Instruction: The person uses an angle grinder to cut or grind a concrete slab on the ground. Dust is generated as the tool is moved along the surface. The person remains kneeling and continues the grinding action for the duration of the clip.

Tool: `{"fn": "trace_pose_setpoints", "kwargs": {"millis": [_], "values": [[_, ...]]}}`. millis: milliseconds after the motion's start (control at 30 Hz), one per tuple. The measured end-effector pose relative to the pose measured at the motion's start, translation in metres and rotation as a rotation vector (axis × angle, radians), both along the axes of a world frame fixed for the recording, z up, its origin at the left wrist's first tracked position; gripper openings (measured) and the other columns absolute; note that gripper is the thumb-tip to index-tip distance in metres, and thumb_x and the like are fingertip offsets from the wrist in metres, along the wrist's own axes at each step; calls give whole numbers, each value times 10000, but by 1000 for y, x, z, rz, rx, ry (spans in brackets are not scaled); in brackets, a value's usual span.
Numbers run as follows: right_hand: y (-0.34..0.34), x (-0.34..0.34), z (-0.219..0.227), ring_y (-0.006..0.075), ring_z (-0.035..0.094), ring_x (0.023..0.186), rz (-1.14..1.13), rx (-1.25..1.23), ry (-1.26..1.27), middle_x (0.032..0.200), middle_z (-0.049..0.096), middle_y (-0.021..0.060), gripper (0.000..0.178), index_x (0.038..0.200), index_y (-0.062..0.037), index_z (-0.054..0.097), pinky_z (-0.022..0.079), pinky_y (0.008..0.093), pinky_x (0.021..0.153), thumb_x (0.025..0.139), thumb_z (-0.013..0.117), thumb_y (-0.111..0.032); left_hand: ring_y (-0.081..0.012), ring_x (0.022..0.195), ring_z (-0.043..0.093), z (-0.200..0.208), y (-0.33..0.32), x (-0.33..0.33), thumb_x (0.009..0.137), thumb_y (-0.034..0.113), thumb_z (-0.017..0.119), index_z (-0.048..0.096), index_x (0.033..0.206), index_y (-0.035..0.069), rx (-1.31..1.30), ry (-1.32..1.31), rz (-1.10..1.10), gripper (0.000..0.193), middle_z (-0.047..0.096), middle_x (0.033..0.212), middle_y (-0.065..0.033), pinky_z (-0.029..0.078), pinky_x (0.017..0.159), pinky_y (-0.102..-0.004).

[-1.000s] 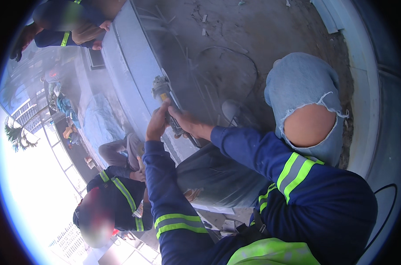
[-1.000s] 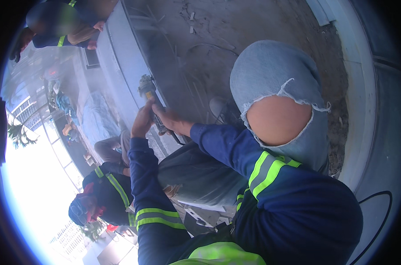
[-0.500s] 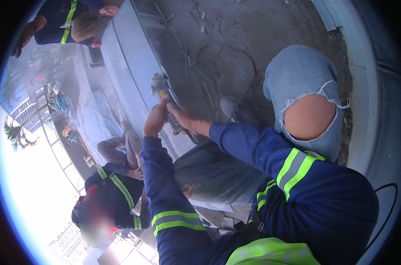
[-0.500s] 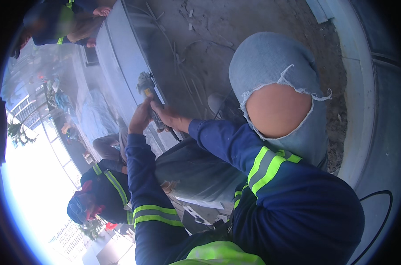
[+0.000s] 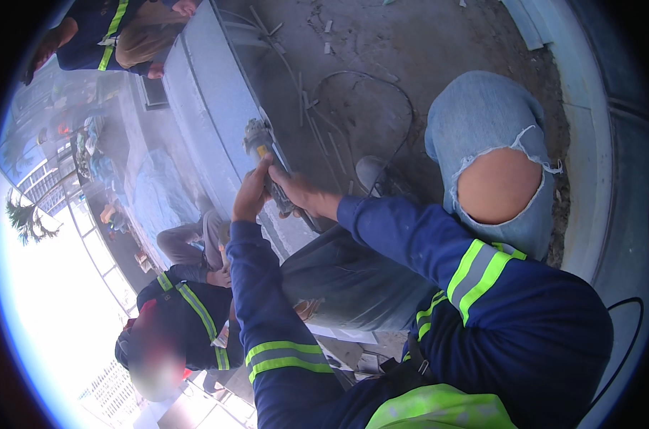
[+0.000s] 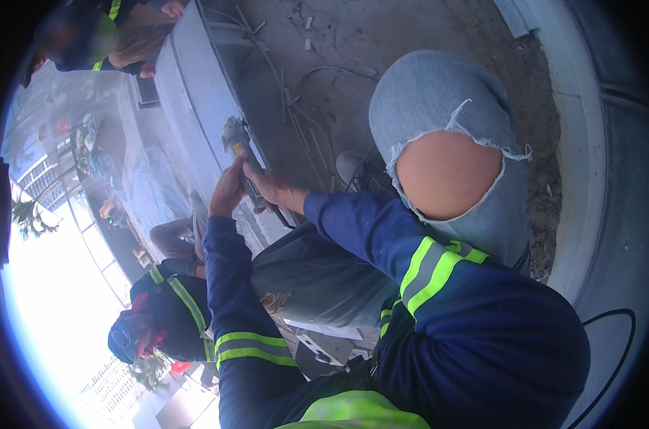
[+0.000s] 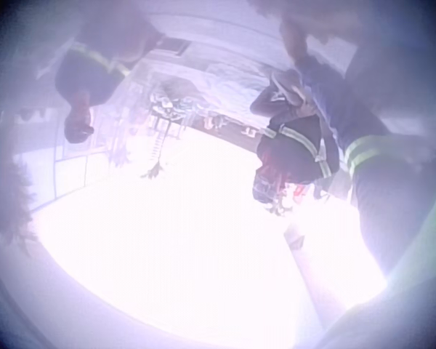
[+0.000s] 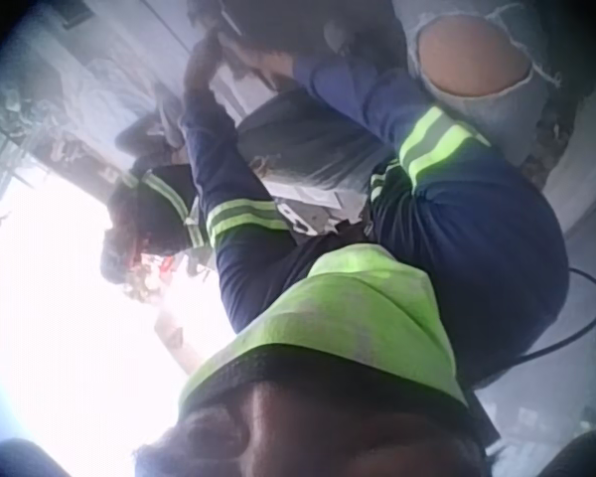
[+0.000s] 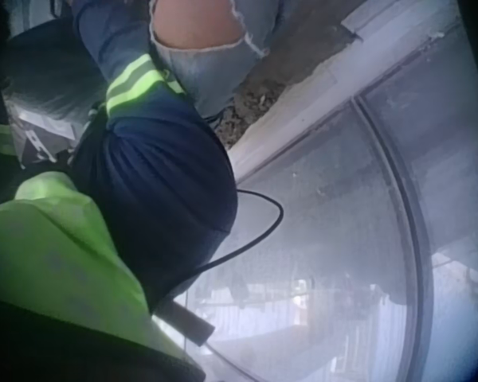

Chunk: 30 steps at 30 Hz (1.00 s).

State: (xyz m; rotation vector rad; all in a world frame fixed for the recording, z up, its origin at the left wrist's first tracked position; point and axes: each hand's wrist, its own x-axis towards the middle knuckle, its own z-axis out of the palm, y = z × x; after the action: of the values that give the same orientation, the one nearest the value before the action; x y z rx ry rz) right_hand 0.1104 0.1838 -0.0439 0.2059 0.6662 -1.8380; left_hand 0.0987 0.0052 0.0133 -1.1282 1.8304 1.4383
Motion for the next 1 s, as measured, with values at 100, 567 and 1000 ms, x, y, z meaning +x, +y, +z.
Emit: {"fn": "trace_pose_setpoints", "kwargs": {"millis": [100, 567, 1000], "values": [[3, 6, 3, 230, 751, 580, -42, 5, -15, 829, 679, 104, 776, 1226, 32, 639, 419, 294, 348, 1122, 472, -719, -173, 862, 764, 1, 0, 3, 1103, 578, 680, 709, 1266, -27, 34, -4, 9, 627, 762, 1050, -84, 655, 718, -348], [-4, 1, -4, 208, 767, 621, 36, 19, 9, 883, 674, 76, 790, 1355, -24, 601, 425, 276, 364, 1123, 422, -757, -170, 845, 759, 2, 4, -1, 1106, 565, 681, 702, 1282, -11, -9, -2, 13, 603, 754, 1046, -64, 655, 717, -336], [-3, 5, -1, 201, 729, 554, 0, 29, 28, 782, 689, 96, 817, 1264, 22, 643, 404, 298, 359, 1118, 425, -752, -197, 916, 774, -3, -4, 3, 1091, 580, 697, 704, 1292, -16, 21, -8, 0, 629, 758, 1087, -86, 673, 773, -367]]}}
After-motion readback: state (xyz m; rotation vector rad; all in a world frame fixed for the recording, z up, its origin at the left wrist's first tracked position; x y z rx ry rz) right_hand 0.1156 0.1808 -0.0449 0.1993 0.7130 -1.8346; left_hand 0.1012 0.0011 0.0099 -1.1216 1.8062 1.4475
